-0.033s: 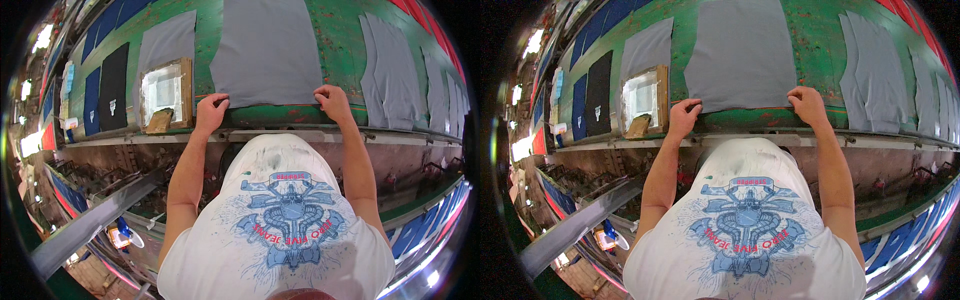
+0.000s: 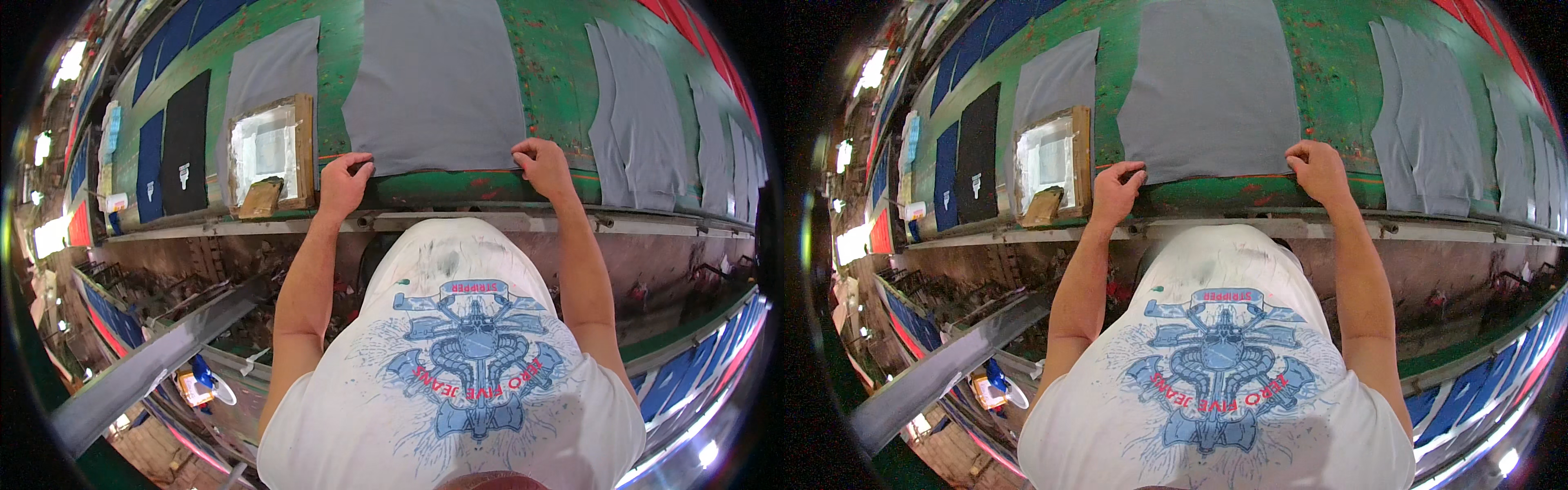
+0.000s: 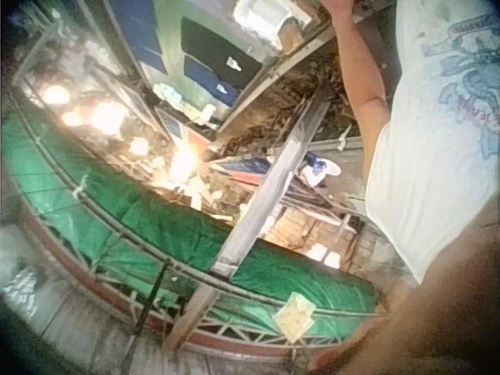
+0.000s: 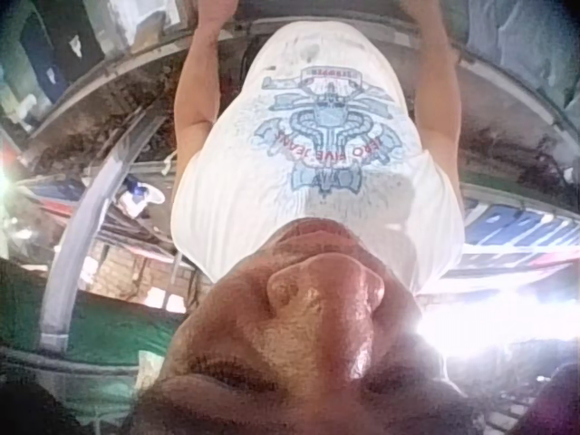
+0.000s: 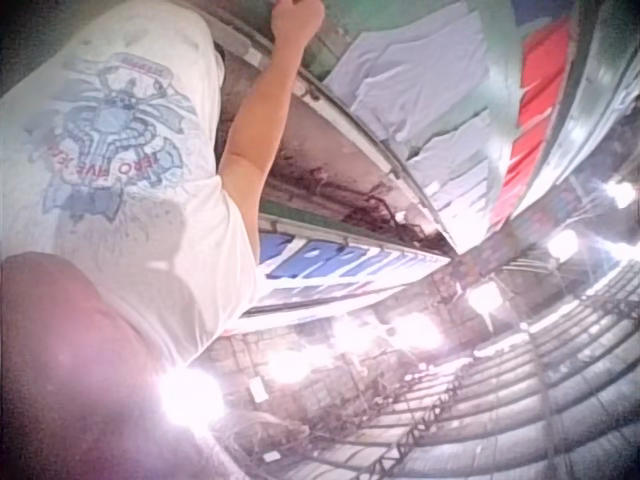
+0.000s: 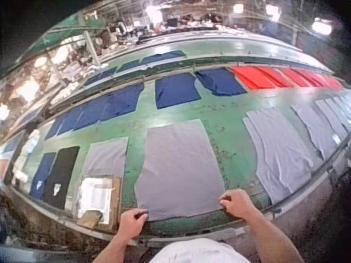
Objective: The person aligns and smooths multiple gray fabric pieces on a green workbench, then uses a screen-printing frame to apply white ink onto the fabric. The person repeats the alignment and printing steps across several pieces.
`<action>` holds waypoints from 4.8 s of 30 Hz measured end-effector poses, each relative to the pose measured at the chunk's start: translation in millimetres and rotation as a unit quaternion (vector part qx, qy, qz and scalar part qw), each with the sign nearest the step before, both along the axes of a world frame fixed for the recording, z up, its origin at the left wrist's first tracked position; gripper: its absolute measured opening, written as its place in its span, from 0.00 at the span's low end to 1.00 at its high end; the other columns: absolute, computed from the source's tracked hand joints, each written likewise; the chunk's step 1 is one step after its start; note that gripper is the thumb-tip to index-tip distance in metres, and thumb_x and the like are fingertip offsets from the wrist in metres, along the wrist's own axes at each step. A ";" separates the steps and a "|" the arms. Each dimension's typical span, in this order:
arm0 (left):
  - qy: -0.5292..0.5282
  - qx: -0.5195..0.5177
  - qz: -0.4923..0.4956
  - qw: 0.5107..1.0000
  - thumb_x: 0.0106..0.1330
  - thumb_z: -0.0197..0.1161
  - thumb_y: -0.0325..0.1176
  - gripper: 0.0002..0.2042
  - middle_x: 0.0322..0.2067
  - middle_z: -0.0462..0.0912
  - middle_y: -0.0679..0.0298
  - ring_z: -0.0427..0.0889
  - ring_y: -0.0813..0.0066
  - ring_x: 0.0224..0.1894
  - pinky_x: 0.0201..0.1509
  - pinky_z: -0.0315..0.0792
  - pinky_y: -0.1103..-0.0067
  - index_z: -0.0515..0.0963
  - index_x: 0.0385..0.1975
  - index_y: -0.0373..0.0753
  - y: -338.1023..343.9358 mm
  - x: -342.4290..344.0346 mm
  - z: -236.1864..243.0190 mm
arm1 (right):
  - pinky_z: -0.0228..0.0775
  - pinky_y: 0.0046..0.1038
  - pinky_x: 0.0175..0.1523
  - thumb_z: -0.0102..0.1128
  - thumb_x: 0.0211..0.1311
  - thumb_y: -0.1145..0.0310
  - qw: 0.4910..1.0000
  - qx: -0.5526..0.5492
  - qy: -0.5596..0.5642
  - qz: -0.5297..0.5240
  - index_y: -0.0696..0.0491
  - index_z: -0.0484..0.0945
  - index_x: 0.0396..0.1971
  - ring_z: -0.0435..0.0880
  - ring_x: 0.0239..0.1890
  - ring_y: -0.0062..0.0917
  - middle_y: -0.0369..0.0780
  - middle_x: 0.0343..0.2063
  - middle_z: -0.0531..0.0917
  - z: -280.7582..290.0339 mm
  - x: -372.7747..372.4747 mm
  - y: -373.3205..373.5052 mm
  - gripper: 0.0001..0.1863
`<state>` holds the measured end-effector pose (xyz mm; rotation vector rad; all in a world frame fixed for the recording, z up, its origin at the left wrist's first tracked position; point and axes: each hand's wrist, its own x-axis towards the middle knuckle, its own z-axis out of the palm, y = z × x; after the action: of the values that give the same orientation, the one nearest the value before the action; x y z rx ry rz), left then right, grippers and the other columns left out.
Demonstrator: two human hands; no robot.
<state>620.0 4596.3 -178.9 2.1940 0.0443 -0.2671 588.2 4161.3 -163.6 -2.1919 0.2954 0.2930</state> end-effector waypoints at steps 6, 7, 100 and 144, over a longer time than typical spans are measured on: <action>0.007 -0.037 0.017 0.999 0.69 0.75 0.31 0.11 0.34 0.93 0.60 0.88 0.77 0.34 0.42 0.81 0.76 0.91 0.47 0.33 2.9 -1.1 -6.5 | 0.83 0.36 0.52 0.73 0.67 0.67 1.000 -0.006 0.000 -0.014 0.55 0.93 0.44 0.93 0.42 0.33 0.44 0.39 0.95 -10.1 0.1 -2.6 0.10; 0.004 -0.045 0.018 0.999 0.70 0.75 0.31 0.11 0.32 0.92 0.62 0.86 0.78 0.32 0.40 0.81 0.77 0.91 0.47 0.33 1.4 -0.5 -3.0 | 0.83 0.36 0.52 0.73 0.67 0.68 1.000 -0.001 0.007 -0.016 0.55 0.93 0.45 0.93 0.41 0.33 0.44 0.39 0.95 -10.0 1.4 -3.3 0.10; 0.262 -0.318 -0.124 0.903 0.74 0.75 0.30 0.13 0.49 0.91 0.62 0.88 0.72 0.46 0.56 0.82 0.69 0.87 0.52 0.31 -585.2 -17.3 107.5 | 0.83 0.42 0.61 0.67 0.78 0.54 0.590 0.636 -0.140 -0.477 0.56 0.81 0.63 0.89 0.57 0.34 0.41 0.60 0.88 9.9 -93.3 -375.0 0.25; -0.142 0.074 0.027 0.987 0.65 0.77 0.26 0.27 0.38 0.86 0.60 0.84 0.66 0.38 0.46 0.80 0.66 0.81 0.65 0.35 -260.2 9.2 41.4 | 0.85 0.37 0.48 0.70 0.69 0.69 0.957 -0.138 -0.169 -0.190 0.51 0.91 0.56 0.93 0.42 0.34 0.44 0.43 0.94 3.9 -41.2 -279.0 0.16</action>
<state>629.2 4336.1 -137.5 2.3546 -0.0361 0.0824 546.9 3882.3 -159.7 -2.3475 0.5803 -0.3542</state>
